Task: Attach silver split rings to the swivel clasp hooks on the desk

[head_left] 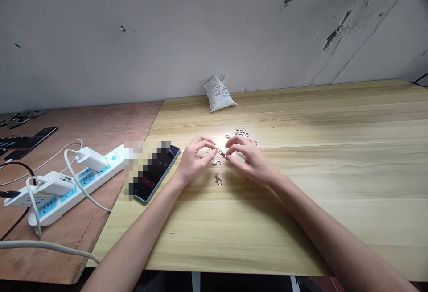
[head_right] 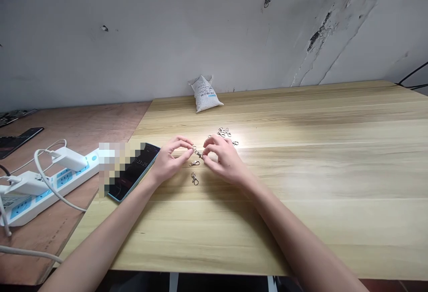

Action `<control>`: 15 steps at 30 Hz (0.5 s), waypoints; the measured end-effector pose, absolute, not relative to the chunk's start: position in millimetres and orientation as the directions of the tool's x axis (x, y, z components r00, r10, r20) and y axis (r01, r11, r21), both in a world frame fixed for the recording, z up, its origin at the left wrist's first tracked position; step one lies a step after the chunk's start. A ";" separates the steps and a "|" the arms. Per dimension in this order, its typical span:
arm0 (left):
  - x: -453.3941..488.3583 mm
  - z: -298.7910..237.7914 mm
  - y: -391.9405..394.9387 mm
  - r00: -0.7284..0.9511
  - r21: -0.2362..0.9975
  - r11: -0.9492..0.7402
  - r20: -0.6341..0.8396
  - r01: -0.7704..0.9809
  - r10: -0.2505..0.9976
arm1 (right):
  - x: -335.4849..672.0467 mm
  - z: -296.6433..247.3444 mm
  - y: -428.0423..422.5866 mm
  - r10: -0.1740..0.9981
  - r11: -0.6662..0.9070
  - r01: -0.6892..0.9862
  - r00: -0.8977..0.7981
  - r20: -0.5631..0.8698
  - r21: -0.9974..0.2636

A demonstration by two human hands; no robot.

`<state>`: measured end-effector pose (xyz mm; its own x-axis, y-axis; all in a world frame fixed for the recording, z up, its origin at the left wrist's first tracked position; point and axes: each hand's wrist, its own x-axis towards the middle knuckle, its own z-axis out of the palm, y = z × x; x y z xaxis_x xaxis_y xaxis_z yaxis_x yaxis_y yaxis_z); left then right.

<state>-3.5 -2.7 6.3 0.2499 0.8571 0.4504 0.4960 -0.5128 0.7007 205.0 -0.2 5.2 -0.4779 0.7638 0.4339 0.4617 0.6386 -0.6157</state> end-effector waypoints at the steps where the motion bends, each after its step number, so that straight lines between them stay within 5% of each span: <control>1: -4.6 7.8 -3.5 0.312 0.544 -0.586 0.516 0.601 0.798 | 206.7 7.6 -0.1 0.787 0.601 0.451 -0.479 0.389 -0.660; 4: -4.6 12.6 -6.7 0.504 0.078 -0.679 0.609 0.730 0.613 | 209.7 12.9 0.5 0.819 0.516 0.400 -0.489 0.299 -0.757; 6: -2.7 15.4 -8.8 0.590 -0.097 -0.688 0.607 0.719 0.532 | 210.3 14.4 1.3 0.820 0.484 0.343 -0.500 0.280 -0.805; 11: 0.6 17.5 -11.4 0.666 -0.231 -0.697 0.594 0.678 0.451 | 210.9 13.3 4.0 0.843 0.328 0.260 -0.513 0.158 -0.908; 15: -0.5 12.0 -10.7 0.662 -0.200 -0.700 0.572 0.686 0.485 | 209.8 12.3 3.0 0.836 0.396 0.327 -0.516 0.189 -0.858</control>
<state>-0.5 -10.7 12.0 0.6617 0.4847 0.5720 0.6857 -0.6998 -0.2002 209.8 3.0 12.3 -0.5157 0.8357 0.1888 0.3268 0.3956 -0.8583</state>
